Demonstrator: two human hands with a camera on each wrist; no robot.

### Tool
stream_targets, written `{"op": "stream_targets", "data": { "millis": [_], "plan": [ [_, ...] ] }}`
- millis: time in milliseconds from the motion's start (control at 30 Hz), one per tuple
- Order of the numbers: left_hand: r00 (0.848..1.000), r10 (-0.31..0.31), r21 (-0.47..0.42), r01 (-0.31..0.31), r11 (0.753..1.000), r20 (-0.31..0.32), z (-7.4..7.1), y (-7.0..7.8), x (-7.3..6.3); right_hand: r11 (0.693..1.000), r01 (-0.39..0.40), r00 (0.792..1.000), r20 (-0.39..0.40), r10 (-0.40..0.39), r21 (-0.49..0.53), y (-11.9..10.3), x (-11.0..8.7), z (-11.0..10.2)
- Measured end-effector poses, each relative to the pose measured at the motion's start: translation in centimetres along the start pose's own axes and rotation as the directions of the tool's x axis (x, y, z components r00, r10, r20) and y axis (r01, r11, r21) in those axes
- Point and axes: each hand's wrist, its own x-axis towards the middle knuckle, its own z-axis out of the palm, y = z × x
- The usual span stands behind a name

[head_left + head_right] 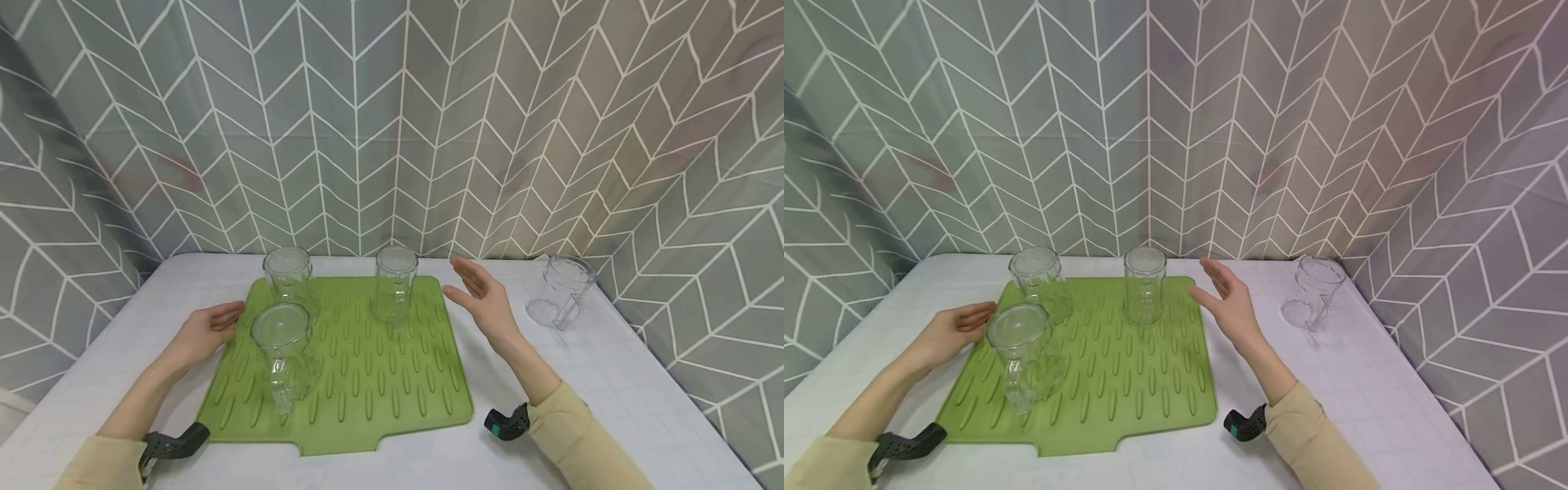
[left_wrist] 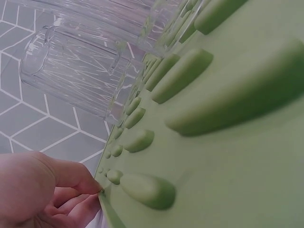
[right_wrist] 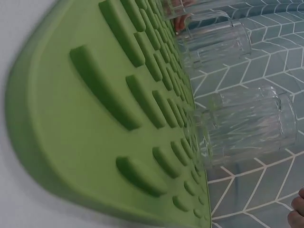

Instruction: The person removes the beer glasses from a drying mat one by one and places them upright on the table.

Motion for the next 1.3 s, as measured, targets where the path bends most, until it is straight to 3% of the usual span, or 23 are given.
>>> {"op": "stream_targets", "data": {
  "millis": [833,1300],
  "plan": [
    [1.000,-0.016,0.002,0.016,1.000,0.006,0.1,0.1,0.0,0.997,-0.036,0.999,0.043,0.033,0.071,-0.5,1.9,3.7],
    [1.000,-0.003,0.018,0.003,1.000,0.000,0.2,-0.2,0.2,0.996,-0.068,0.996,0.055,0.065,0.061,-0.5,3.1,5.8]
  ]
}}
